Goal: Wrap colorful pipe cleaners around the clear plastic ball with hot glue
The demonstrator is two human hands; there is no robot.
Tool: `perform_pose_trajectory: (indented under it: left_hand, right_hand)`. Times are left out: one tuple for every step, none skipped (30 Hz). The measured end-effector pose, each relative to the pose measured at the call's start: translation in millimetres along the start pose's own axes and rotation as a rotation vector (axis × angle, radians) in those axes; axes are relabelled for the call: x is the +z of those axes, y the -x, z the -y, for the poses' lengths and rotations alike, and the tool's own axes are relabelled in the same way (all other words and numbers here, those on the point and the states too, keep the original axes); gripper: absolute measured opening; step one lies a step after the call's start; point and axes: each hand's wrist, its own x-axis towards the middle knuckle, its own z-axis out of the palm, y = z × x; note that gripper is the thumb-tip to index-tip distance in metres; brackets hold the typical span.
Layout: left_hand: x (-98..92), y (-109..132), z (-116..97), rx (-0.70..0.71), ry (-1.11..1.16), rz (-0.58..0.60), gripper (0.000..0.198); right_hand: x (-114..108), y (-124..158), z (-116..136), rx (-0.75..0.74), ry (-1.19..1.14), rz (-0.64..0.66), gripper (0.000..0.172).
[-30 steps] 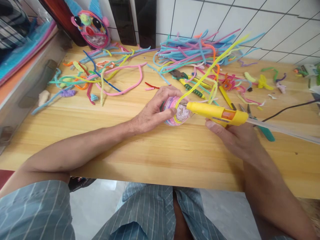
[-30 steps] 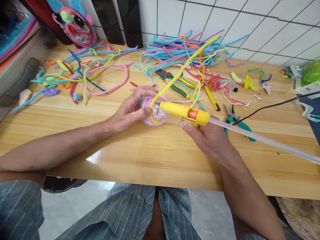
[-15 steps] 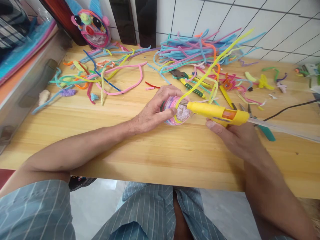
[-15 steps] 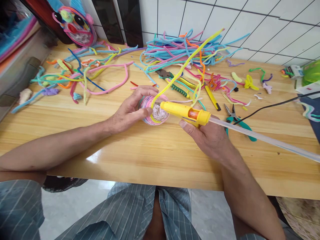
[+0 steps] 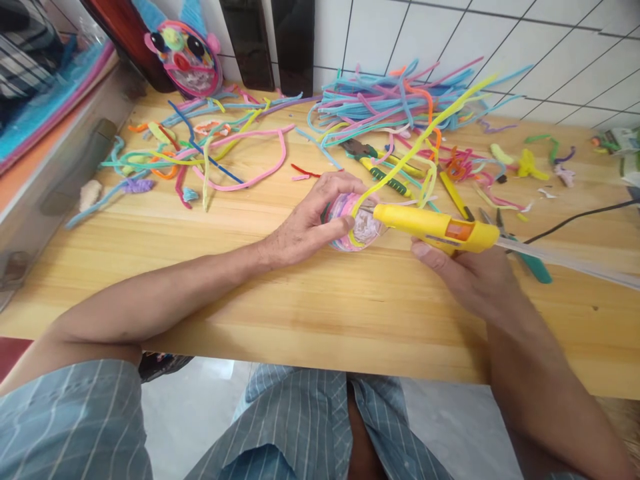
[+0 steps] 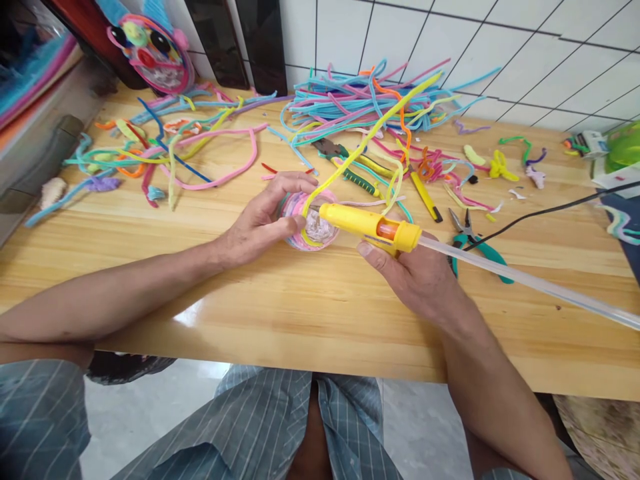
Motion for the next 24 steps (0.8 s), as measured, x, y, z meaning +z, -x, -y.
perform_pose_trajectory:
  left_hand:
    - [-0.3, -0.1, 0.2, 0.008, -0.004, 0.005, 0.045]
    - [-0.6, -0.1, 0.2, 0.014, -0.007, 0.008, 0.045]
    - [-0.8, -0.2, 0.0, 0.015, -0.009, 0.010, 0.045]
    - [-0.9, -0.2, -0.3, 0.009, -0.012, 0.009, 0.045]
    - [-1.0, -0.2, -0.7, -0.002, -0.014, 0.006, 0.045]
    - [-1.0, -0.1, -1.2, -0.013, -0.016, 0.004, 0.045]
    - [-1.0, -0.1, -1.6, -0.023, -0.018, 0.004, 0.047]
    - [-1.0, 0.0, -2.0, -0.035, -0.020, 0.003, 0.048]
    - [-0.9, 0.1, -2.2, -0.045, -0.022, 0.003, 0.048]
    - [-0.8, 0.1, -2.3, -0.050, -0.025, 0.004, 0.049]
    - [-0.7, 0.1, -2.2, -0.052, -0.028, 0.004, 0.049]
    - [-0.6, 0.2, -2.1, -0.050, -0.030, 0.003, 0.048]
    - [-0.5, 0.2, -2.0, -0.044, -0.031, 0.000, 0.048]
    - [-0.4, 0.2, -1.9, -0.039, -0.030, -0.003, 0.048]
    - [-0.3, 0.3, -1.9, -0.035, -0.029, -0.005, 0.048]
    - [-0.4, 0.4, -2.0, -0.035, -0.027, -0.006, 0.048]
    - [-0.5, 0.5, -2.2, -0.038, -0.024, -0.006, 0.048]
    - [-0.6, 0.6, -2.5, -0.044, -0.022, -0.004, 0.048]
    - [-0.8, 0.6, -2.9, -0.051, -0.020, -0.001, 0.048]
    - [-1.1, 0.7, -3.1, -0.057, -0.018, 0.001, 0.048]
    - [-1.4, 0.6, -3.2, -0.064, -0.017, 0.002, 0.048]
    - [-1.6, 0.6, -3.1, -0.072, -0.018, 0.003, 0.049]
    - [-1.9, 0.5, -2.8, -0.079, -0.018, 0.003, 0.049]
    - [-2.2, 0.5, -2.3, -0.084, -0.020, 0.003, 0.049]
  right_hand:
    - [0.6, -0.3, 0.2, -0.016, 0.000, -0.021, 0.039]
    - [1.1, -0.6, 0.2, -0.029, 0.000, -0.034, 0.038]
    - [1.5, -0.8, 0.2, -0.039, 0.001, -0.035, 0.037]
    - [1.7, -0.9, -0.1, -0.046, 0.003, -0.025, 0.036]
    - [1.7, -0.8, -0.6, -0.050, 0.007, -0.008, 0.035]
    - [1.4, -0.6, -1.2, -0.050, 0.011, 0.013, 0.035]
    - [1.1, -0.4, -1.8, -0.047, 0.014, 0.029, 0.035]
    - [0.7, -0.3, -2.3, -0.042, 0.015, 0.037, 0.037]
    - [0.3, -0.3, -2.7, -0.039, 0.014, 0.038, 0.038]
    - [-0.1, -0.5, -2.9, -0.037, 0.011, 0.032, 0.040]
    - [-0.3, -0.9, -3.0, -0.036, 0.007, 0.022, 0.041]
    - [-0.4, -1.3, -3.0, -0.036, 0.001, 0.011, 0.041]
    - [-0.3, -1.7, -3.0, -0.036, -0.005, 0.005, 0.041]
    - [-0.1, -2.0, -3.0, -0.037, -0.009, 0.006, 0.040]
    - [0.1, -2.0, -3.1, -0.042, -0.009, 0.012, 0.040]
    - [0.3, -1.9, -3.3, -0.049, -0.007, 0.022, 0.039]
    - [0.5, -1.5, -3.4, -0.058, -0.004, 0.030, 0.039]
    - [0.6, -1.0, -3.6, -0.065, -0.002, 0.033, 0.040]
    - [0.7, -0.4, -3.7, -0.067, -0.002, 0.032, 0.040]
    - [0.7, 0.1, -3.7, -0.062, -0.006, 0.029, 0.041]
    - [0.8, 0.6, -3.7, -0.051, -0.014, 0.030, 0.041]
    - [0.7, 1.1, -3.6, -0.036, -0.024, 0.041, 0.041]
    - [0.5, 1.5, -3.4, -0.019, -0.033, 0.061, 0.041]
    - [0.0, 1.8, -3.0, -0.003, -0.044, 0.084, 0.041]
